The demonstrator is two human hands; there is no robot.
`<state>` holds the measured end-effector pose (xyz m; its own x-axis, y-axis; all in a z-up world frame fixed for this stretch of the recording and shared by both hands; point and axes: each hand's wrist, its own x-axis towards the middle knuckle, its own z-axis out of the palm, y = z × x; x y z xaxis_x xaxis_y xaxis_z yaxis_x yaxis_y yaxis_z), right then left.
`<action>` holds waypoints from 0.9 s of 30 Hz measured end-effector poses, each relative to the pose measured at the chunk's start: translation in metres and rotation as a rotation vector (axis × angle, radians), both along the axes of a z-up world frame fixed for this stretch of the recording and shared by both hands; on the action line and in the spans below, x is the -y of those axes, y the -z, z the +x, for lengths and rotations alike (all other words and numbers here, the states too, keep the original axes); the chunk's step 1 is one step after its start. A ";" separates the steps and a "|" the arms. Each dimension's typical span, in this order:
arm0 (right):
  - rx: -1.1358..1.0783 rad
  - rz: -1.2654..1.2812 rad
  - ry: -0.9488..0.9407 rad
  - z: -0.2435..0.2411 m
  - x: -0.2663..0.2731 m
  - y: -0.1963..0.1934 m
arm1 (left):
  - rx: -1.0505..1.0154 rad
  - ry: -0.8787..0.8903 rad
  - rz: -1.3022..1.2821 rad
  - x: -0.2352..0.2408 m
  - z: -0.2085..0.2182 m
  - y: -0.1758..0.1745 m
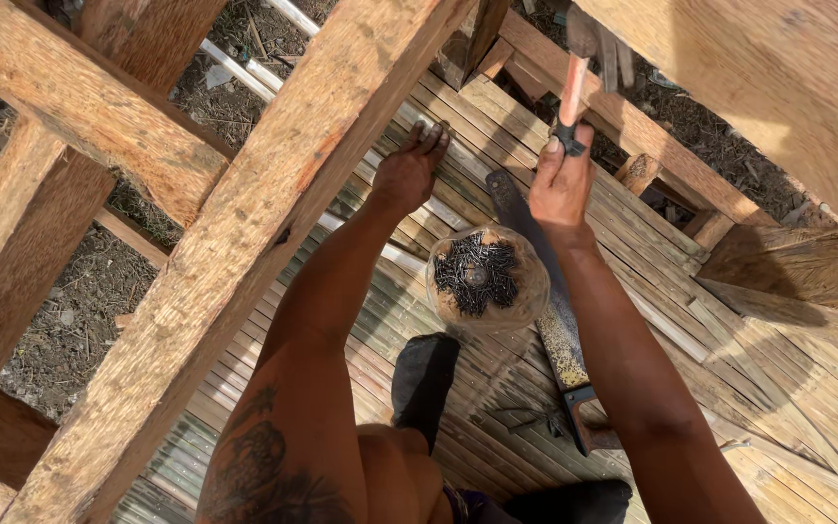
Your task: The person uses a hand saw to cut wooden slats to size, then hammers nails to attach them to a wooden frame. The person repeatedly cuts and nails multiple slats into place on a bamboo floor.
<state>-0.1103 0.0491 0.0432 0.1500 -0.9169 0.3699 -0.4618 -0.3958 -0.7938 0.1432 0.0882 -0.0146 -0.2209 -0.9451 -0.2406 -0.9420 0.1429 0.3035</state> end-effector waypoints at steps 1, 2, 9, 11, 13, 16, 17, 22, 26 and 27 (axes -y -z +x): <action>-0.105 0.059 -0.041 -0.004 -0.005 0.007 | -0.010 -0.005 0.018 -0.007 -0.002 0.001; -0.201 0.100 -0.079 -0.006 -0.003 0.012 | -0.012 -0.007 0.018 -0.003 0.000 -0.002; -0.080 0.049 -0.018 -0.010 0.012 0.026 | 0.070 0.060 0.043 0.004 0.004 -0.008; -0.110 0.136 -0.069 -0.010 0.007 0.027 | 0.028 0.042 0.057 -0.003 0.004 -0.001; -0.285 0.339 -0.104 -0.018 -0.008 0.024 | 0.058 0.042 0.110 -0.014 -0.005 0.005; -0.500 0.523 -0.128 -0.005 0.026 0.015 | 0.114 0.037 0.024 0.018 0.002 -0.003; -0.429 0.476 -0.098 -0.007 0.024 0.017 | 0.113 0.037 0.013 0.012 -0.002 0.000; -0.650 0.491 -0.162 -0.029 0.021 0.014 | 0.084 -0.157 0.487 0.030 -0.009 -0.019; -0.599 0.398 -0.099 -0.104 -0.047 0.005 | -0.224 -0.122 0.453 0.028 -0.032 -0.031; -0.601 0.406 -0.041 -0.125 -0.068 0.003 | -0.357 -0.064 0.469 0.023 -0.043 -0.031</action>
<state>-0.2356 0.1168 0.0398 0.2578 -0.9536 -0.1553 -0.8555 -0.1506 -0.4954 0.1001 0.0651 0.0161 -0.3114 -0.7702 -0.5566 -0.7721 -0.1364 0.6207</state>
